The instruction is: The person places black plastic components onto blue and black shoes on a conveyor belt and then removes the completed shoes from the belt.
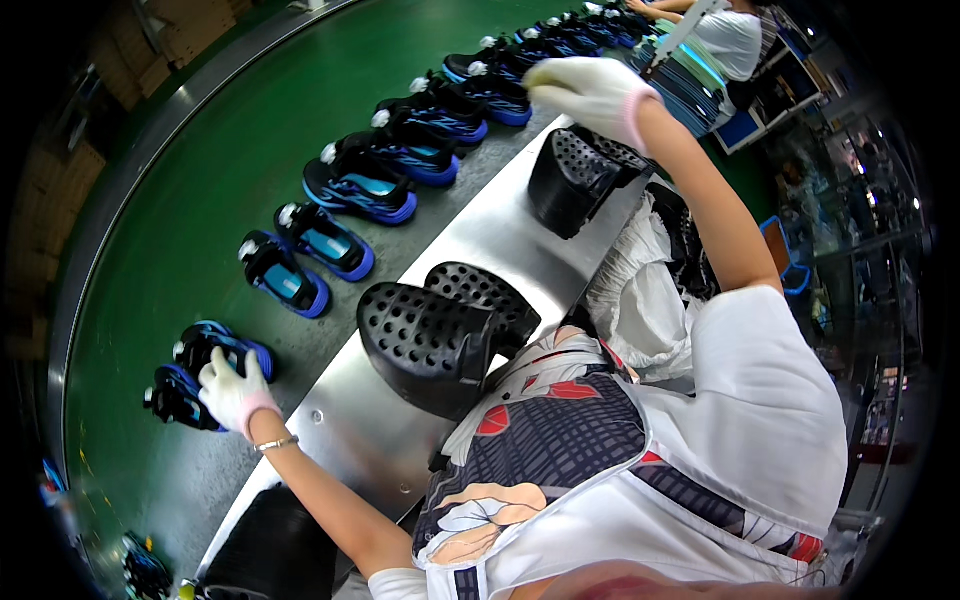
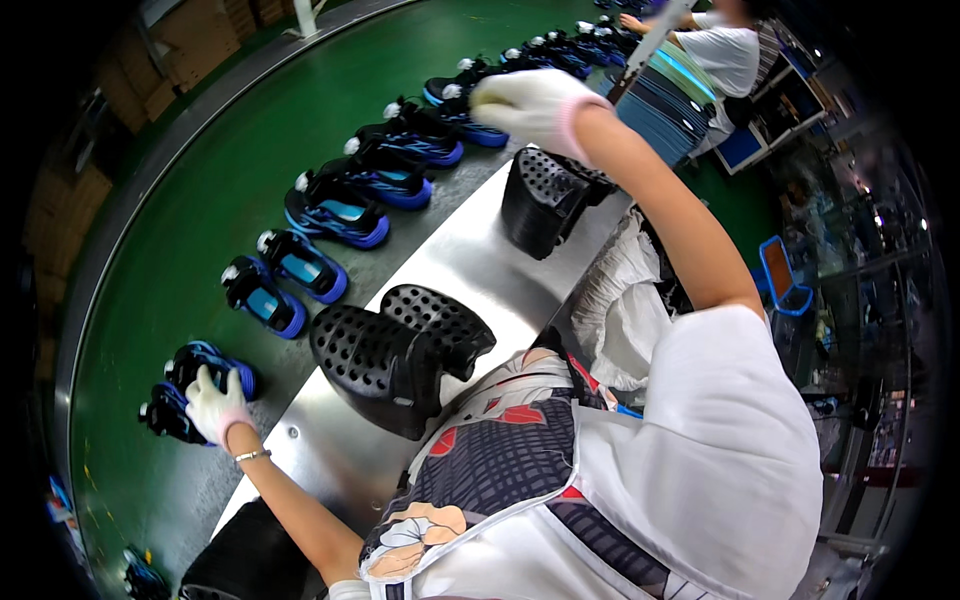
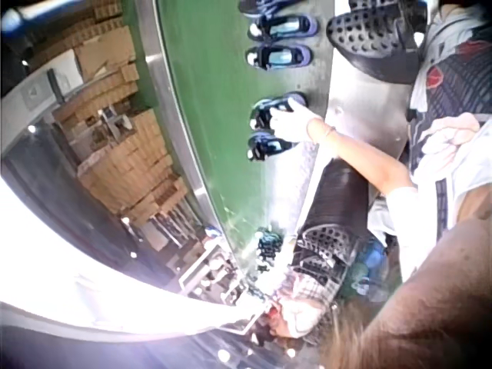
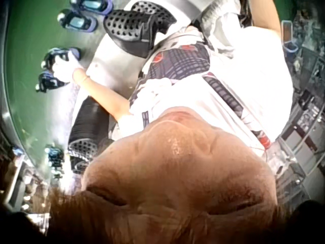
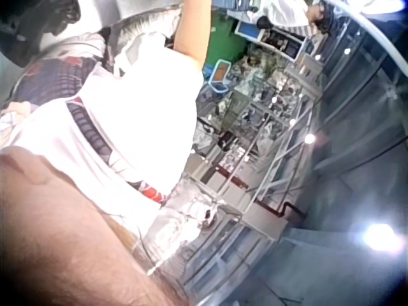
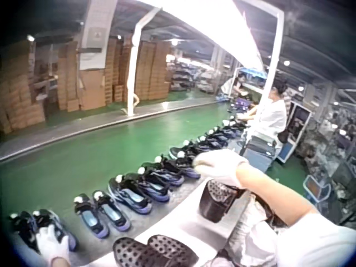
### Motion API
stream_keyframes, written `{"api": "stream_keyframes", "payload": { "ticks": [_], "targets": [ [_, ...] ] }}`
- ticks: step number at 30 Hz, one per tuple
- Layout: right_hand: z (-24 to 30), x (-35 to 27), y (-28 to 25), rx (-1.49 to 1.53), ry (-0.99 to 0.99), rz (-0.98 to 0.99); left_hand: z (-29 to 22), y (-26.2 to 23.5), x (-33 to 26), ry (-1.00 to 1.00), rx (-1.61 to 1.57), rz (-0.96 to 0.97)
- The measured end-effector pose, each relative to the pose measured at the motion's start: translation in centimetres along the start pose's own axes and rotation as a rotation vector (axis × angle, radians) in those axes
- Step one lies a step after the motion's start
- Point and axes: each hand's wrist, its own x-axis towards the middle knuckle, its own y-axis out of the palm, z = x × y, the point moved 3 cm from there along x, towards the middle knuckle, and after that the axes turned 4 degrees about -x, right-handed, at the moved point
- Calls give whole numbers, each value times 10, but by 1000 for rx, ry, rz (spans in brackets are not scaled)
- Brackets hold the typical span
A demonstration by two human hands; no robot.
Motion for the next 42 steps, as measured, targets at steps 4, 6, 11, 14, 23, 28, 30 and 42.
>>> {"api": "stream_keyframes", "payload": {
  "ticks": [4,6,11,14,23,28,30,42],
  "targets": [
    [-67,-58,4,40,248,-4,-38,-1,-6,348,-569,-14],
    [-79,-74,17,47,270,56,-59,18,-15,395,-619,123],
    [-76,-86,43,28,183,196,-83,46,-3,231,-646,200],
    [-88,-82,56,-4,149,256,-110,38,1,313,-548,173],
    [-92,-65,56,2,84,341,-95,56,-5,179,-635,194],
    [-90,-66,55,-7,75,358,-89,59,-9,191,-639,145],
    [-91,-66,53,-5,58,349,-88,59,-12,210,-628,138],
    [-99,-67,61,2,-40,309,-79,53,-22,210,-650,193]
  ]
}}
